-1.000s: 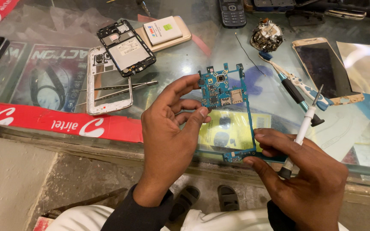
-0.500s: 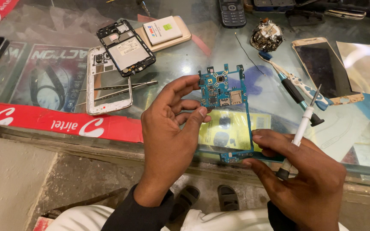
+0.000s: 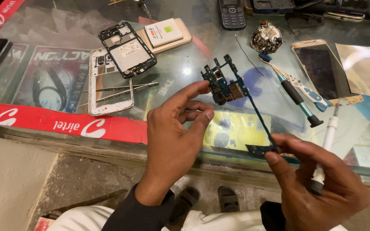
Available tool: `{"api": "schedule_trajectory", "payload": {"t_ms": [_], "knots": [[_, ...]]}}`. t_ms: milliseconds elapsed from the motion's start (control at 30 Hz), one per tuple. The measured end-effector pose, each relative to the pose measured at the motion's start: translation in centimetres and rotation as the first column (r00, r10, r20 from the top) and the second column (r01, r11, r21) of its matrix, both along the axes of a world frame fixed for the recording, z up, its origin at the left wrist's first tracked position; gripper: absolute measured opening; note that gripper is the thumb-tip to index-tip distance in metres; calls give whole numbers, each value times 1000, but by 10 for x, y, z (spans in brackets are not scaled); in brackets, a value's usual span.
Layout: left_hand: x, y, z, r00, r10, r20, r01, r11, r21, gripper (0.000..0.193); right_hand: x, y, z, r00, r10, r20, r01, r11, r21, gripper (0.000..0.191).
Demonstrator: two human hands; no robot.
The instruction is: The person disassembles a smartphone on a glass workbench, using a screwdriver to work on the frame and lifting the motherboard out of the housing. They brush debris off the board, pour liquid from a bottle into a spray bottle through a tube, and then clean the motherboard with a cotton swab.
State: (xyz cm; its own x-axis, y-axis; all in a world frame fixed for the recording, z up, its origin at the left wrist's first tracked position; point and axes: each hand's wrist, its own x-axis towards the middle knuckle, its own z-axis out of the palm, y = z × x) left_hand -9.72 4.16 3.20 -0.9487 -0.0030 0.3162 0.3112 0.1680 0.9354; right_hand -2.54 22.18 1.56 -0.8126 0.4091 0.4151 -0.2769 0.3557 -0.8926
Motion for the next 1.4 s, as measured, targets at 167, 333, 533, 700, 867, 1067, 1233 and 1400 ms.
{"api": "schedule_trajectory", "payload": {"t_ms": [167,333,533,700,867,1067,1233,1400], "knots": [[-2,-4,4,995,-18,95,17,1000,14,34,-8,-11,-1,990,-11,-137,39,978,203,23],[-4,-8,0,980,-87,177,62,987,146,32,-20,-17,-1,940,215,-263,-16,801,599,23],[-13,-14,-9,960,-227,164,156,920,359,24,-16,-7,14,970,217,-113,-149,888,434,34],[-20,-22,-11,934,-320,160,230,880,416,16,-15,0,17,980,199,19,-181,841,510,45],[-19,-20,-12,943,-272,189,194,917,349,17,-11,-3,2,989,148,-11,-123,861,493,36],[-16,-14,-16,959,-217,181,145,927,346,38,-13,-5,-9,993,97,-61,-49,838,543,36],[-15,-17,-19,957,-249,152,186,922,339,52,-14,-9,-7,994,86,-60,-39,835,549,36],[-15,-20,-21,943,-308,129,242,895,375,53,-15,-8,-2,996,90,-10,-69,829,555,38]]}}
